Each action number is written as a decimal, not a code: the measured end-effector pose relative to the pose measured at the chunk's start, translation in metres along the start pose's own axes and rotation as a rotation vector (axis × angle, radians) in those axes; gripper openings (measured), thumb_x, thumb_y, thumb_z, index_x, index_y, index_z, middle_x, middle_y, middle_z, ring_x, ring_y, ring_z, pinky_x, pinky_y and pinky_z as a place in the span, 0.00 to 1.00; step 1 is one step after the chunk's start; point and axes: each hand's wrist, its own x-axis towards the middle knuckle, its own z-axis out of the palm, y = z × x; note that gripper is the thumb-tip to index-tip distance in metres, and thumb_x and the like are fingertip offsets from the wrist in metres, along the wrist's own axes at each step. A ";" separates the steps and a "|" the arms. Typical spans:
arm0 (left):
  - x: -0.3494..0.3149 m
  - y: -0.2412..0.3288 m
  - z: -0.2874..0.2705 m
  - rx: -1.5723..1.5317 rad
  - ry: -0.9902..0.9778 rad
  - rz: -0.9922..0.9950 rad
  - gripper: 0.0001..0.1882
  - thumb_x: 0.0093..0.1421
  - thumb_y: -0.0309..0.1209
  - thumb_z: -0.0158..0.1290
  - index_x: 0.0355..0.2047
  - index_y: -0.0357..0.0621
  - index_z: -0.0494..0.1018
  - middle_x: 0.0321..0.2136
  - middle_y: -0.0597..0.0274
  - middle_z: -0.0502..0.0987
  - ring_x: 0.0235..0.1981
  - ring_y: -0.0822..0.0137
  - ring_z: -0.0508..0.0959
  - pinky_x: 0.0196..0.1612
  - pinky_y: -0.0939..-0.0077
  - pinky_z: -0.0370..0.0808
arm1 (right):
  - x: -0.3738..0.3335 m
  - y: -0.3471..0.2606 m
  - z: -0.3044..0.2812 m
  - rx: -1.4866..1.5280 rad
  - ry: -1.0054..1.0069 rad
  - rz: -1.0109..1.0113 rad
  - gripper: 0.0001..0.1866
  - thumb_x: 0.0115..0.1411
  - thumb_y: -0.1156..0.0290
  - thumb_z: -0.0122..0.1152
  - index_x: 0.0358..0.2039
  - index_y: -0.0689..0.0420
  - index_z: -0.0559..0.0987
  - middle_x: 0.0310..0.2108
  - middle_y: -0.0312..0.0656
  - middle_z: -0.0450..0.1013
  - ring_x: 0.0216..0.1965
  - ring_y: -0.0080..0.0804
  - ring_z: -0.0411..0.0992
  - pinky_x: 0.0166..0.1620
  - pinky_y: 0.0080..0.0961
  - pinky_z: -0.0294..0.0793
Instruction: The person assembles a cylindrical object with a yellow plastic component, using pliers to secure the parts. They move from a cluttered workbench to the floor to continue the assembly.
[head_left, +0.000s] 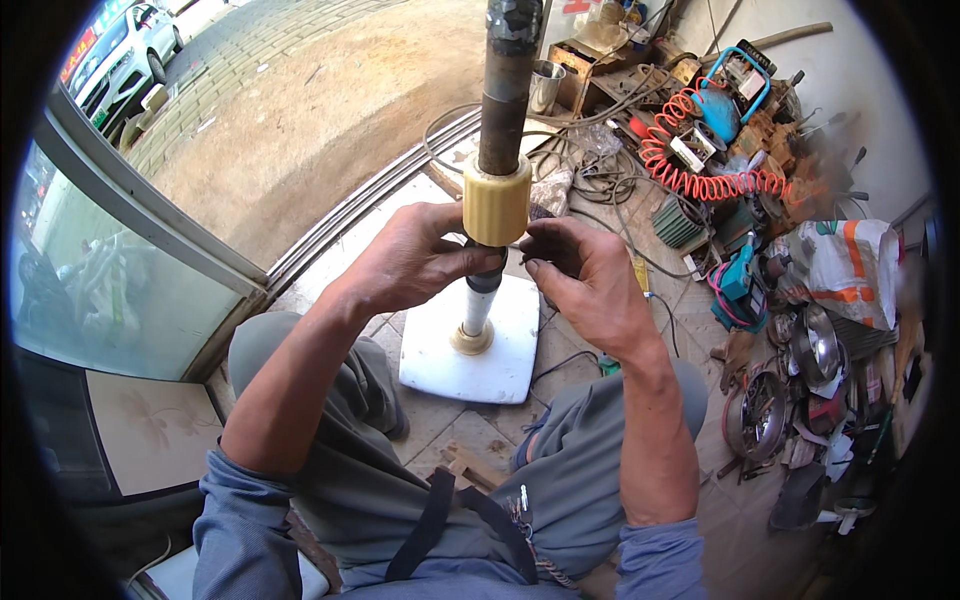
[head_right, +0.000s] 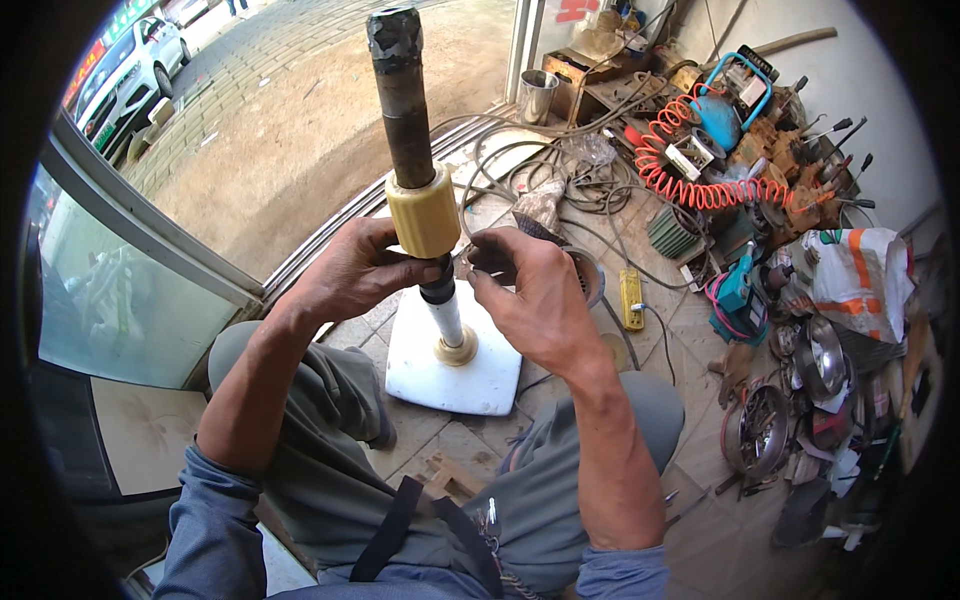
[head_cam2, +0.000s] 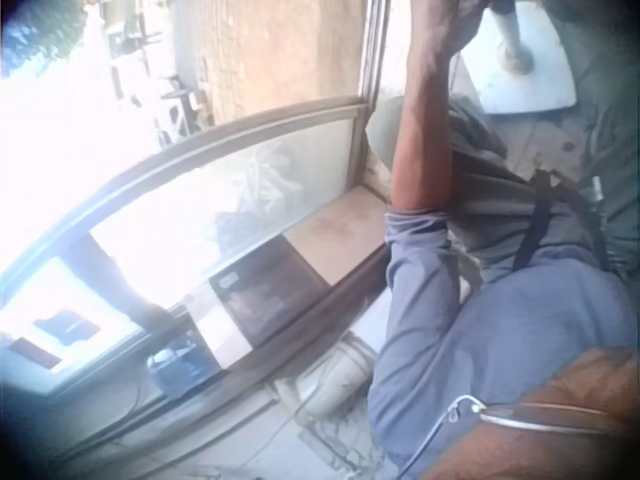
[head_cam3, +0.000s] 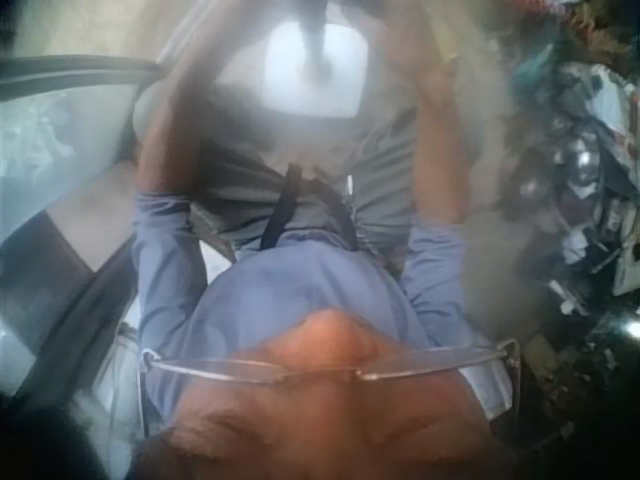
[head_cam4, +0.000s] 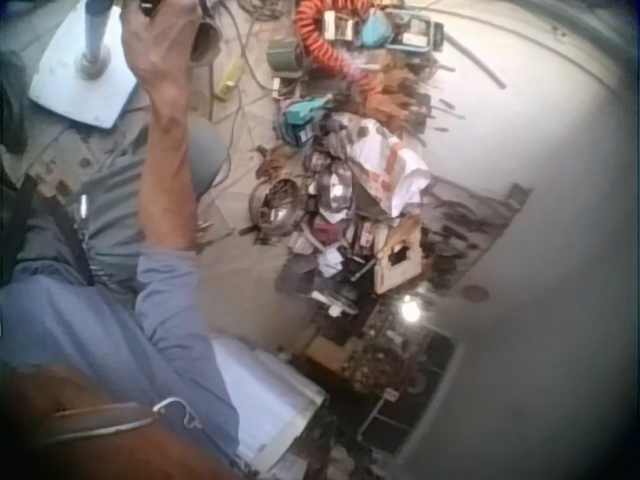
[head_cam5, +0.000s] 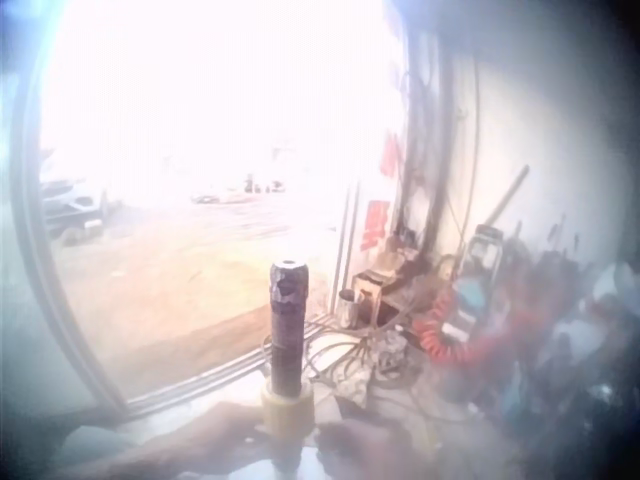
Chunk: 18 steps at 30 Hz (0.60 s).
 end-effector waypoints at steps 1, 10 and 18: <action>0.000 -0.002 0.000 -0.016 0.000 0.001 0.17 0.63 0.30 0.64 0.52 0.40 0.80 0.40 0.57 0.86 0.44 0.69 0.84 0.53 0.67 0.80 | 0.000 -0.001 -0.001 -0.016 -0.024 0.003 0.17 0.64 0.82 0.61 0.53 0.71 0.77 0.44 0.46 0.81 0.45 0.26 0.79 0.49 0.24 0.80; 0.000 -0.006 0.003 -0.027 0.006 -0.006 0.17 0.63 0.29 0.64 0.51 0.38 0.79 0.40 0.59 0.85 0.45 0.69 0.84 0.54 0.67 0.81 | -0.003 0.003 0.000 -0.027 0.029 -0.009 0.17 0.60 0.76 0.64 0.49 0.71 0.80 0.41 0.54 0.83 0.44 0.37 0.83 0.51 0.30 0.80; 0.000 -0.009 0.003 -0.062 -0.010 0.049 0.17 0.63 0.28 0.65 0.52 0.38 0.79 0.39 0.59 0.85 0.44 0.71 0.83 0.52 0.68 0.81 | -0.004 -0.001 0.005 0.024 0.034 -0.042 0.20 0.58 0.75 0.66 0.50 0.70 0.79 0.42 0.54 0.82 0.46 0.38 0.83 0.52 0.32 0.80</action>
